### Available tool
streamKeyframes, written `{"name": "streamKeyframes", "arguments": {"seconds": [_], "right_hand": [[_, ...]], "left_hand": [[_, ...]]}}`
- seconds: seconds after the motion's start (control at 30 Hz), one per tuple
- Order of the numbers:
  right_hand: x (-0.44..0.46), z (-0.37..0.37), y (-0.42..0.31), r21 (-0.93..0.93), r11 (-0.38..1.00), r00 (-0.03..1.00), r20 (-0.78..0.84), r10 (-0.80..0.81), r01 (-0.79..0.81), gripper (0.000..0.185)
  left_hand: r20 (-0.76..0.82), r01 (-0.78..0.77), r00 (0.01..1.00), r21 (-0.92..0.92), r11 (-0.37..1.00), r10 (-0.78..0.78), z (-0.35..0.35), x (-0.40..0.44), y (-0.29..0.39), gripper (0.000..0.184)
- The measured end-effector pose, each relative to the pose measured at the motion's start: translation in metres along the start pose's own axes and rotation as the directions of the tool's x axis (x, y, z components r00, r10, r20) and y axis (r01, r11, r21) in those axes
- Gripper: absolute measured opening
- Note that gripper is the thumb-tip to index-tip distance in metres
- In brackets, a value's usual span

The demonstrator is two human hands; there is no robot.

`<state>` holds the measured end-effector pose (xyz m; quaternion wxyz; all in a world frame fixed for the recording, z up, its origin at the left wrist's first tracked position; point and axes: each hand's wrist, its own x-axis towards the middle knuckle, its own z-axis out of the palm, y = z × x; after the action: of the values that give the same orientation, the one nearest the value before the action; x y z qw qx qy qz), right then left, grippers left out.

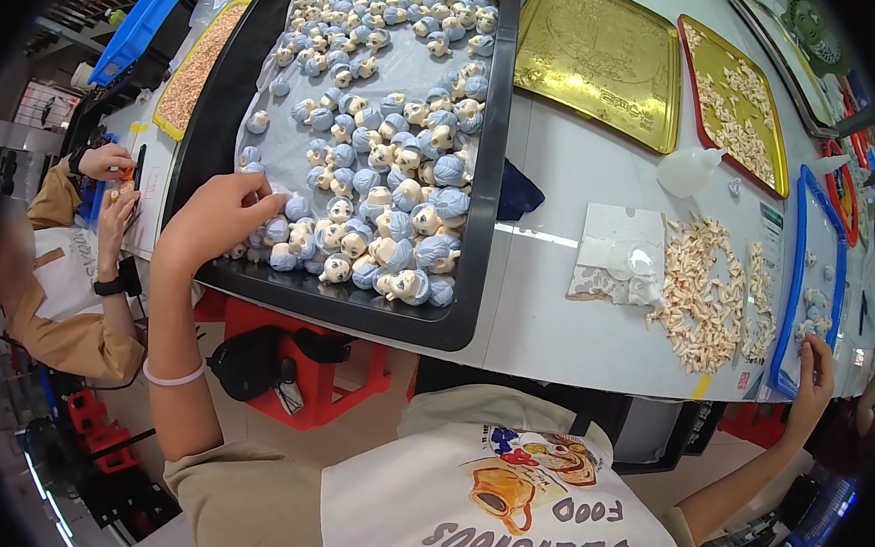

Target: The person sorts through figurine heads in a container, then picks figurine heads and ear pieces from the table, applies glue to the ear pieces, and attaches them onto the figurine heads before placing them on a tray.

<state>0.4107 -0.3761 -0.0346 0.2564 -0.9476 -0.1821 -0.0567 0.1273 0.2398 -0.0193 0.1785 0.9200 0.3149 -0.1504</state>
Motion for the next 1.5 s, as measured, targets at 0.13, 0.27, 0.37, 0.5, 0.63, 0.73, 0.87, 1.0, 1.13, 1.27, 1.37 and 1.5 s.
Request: {"name": "streamKeyframes", "arguments": {"seconds": [0.13, 0.27, 0.37, 0.5, 0.63, 0.73, 0.87, 1.0, 1.13, 1.27, 1.37, 1.5], "right_hand": [[0.001, 0.003, -0.010, 0.020, 1.000, 0.999, -0.036, 0.013, -0.012, 0.016], [0.002, 0.002, -0.009, 0.022, 1.000, 1.000, -0.029, 0.010, -0.010, 0.017], [0.005, 0.004, -0.011, 0.038, 0.999, 1.000, -0.012, 0.005, -0.005, 0.017], [0.008, 0.006, -0.014, 0.079, 0.997, 1.000, 0.003, 0.002, -0.002, 0.016], [0.009, 0.006, -0.017, 0.067, 0.998, 1.000, 0.007, 0.000, -0.001, 0.016], [0.008, 0.004, -0.015, 0.044, 0.999, 1.000, 0.006, 0.001, -0.001, 0.017], [0.004, 0.001, -0.014, 0.040, 0.999, 1.000, -0.009, 0.010, -0.010, 0.017], [0.002, -0.003, -0.008, 0.078, 0.996, 0.999, -0.017, 0.039, -0.038, 0.018], [0.007, -0.001, -0.009, 0.035, 0.999, 1.000, -0.024, 0.015, -0.014, 0.018], [0.014, 0.005, -0.012, 0.054, 0.999, 1.000, -0.028, 0.000, 0.001, 0.018], [0.014, 0.005, -0.015, 0.043, 0.999, 1.000, -0.020, 0.006, -0.006, 0.018], [0.010, 0.002, -0.009, 0.071, 0.997, 1.000, 0.001, -0.015, 0.015, 0.018]], "left_hand": [[0.071, 0.003, 0.997, -0.006, 1.000, -0.002, 0.004, 0.005, 0.012, 0.036], [0.184, -0.033, 0.982, -0.099, 0.994, 0.051, -0.001, 0.005, 0.013, 0.039], [0.269, -0.080, 0.953, -0.222, 0.972, 0.140, 0.001, 0.008, 0.006, 0.043], [0.321, 0.106, 0.946, -0.195, 0.975, -0.038, -0.008, -0.002, 0.035, 0.047], [0.386, 0.106, 0.922, -0.145, 0.984, -0.042, -0.010, 0.003, 0.038, 0.056], [0.393, 0.138, 0.914, -0.057, 0.989, -0.104, -0.013, 0.008, 0.050, 0.059], [0.391, 0.159, 0.900, 0.122, 0.980, -0.194, -0.013, 0.021, 0.055, 0.060], [0.404, 0.207, 0.886, 0.097, 0.973, -0.229, -0.014, 0.021, 0.054, 0.060], [0.360, 0.101, 0.928, -0.002, 0.995, -0.094, -0.009, 0.010, 0.045, 0.062], [0.346, 0.015, 0.938, -0.078, 0.997, 0.013, -0.007, 0.008, 0.036, 0.057], [0.316, -0.018, 0.948, -0.106, 0.994, 0.051, -0.004, 0.011, 0.029, 0.055], [0.232, -0.078, 0.964, -0.225, 0.971, 0.131, -0.002, 0.005, 0.033, 0.054]]}}
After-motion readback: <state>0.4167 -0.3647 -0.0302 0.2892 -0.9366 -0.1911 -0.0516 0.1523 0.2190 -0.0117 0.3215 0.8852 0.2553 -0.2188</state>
